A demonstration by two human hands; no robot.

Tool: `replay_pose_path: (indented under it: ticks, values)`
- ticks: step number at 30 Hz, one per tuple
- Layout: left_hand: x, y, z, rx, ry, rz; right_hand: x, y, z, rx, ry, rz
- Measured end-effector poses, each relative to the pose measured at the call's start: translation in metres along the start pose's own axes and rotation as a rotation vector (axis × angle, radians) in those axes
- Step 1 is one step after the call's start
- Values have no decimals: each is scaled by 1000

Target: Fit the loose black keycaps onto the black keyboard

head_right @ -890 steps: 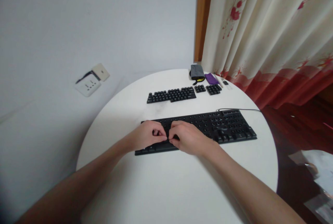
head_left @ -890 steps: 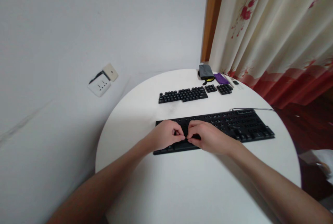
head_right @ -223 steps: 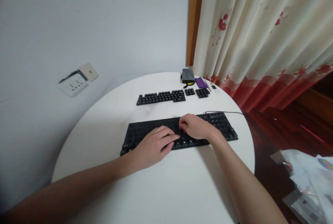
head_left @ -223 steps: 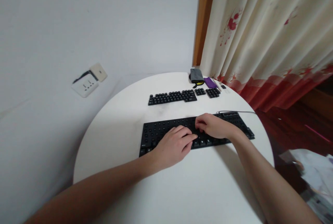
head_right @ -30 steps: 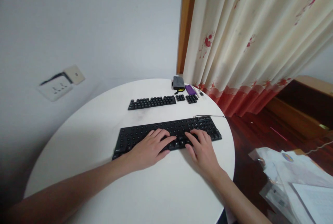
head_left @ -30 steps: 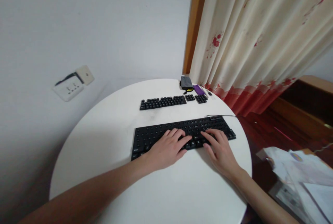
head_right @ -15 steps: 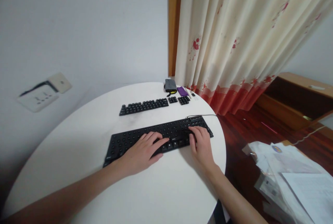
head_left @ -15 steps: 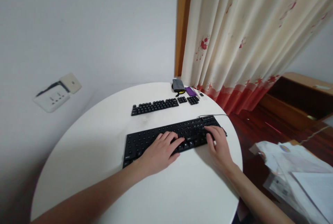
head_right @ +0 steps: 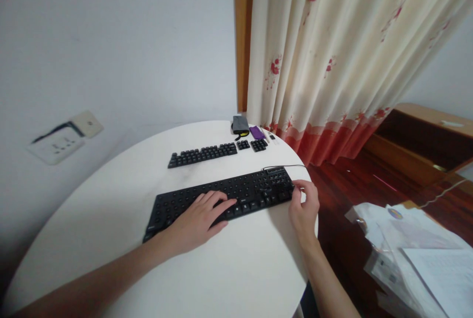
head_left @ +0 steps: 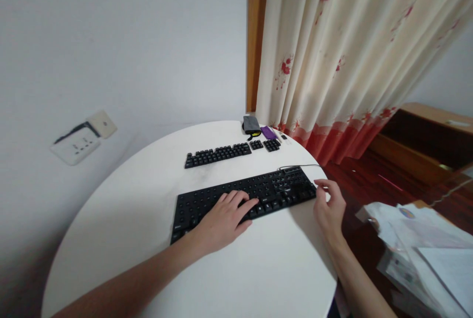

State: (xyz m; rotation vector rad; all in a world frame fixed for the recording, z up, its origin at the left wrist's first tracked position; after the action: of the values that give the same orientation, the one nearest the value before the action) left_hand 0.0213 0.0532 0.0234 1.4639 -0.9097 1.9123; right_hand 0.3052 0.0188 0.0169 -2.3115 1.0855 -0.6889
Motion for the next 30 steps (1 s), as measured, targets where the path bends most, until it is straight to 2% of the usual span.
replay_pose_path:
  ticks: [8, 13, 16, 19, 22, 25, 28, 30]
  values:
    - [11, -4, -8, 50, 110, 135, -8, 1, -2, 25, -49, -110]
    - [30, -14, -14, 59, 163, 237, -10, -3, -10, 38, -60, -162]
    - [44, -32, -23, 85, 166, 257, -14, -21, -22, 116, -37, -222]
    - [55, -63, -37, 100, 145, 298, -23, -53, -28, 194, 25, -232]
    - [54, -107, -56, 145, 120, 312, -55, -87, -24, 273, 108, -299]
    - [40, -153, -68, 164, 48, 282, -104, -109, -12, 365, 238, -466]
    - [22, -191, -75, 182, -17, 227, -148, -118, 4, 413, 439, -619]
    - [9, -208, -78, 191, -64, 185, -167, -118, 12, 439, 531, -689]
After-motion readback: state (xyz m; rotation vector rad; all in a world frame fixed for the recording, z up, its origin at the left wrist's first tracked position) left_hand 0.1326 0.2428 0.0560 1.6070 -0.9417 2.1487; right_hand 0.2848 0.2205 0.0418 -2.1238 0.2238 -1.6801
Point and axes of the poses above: each hand's wrist, its own y-axis away from the middle knuckle, its own x-axis out of the back of the hand, z = x × y, the point moved 7 cm from there along -y, towards the middle knuckle
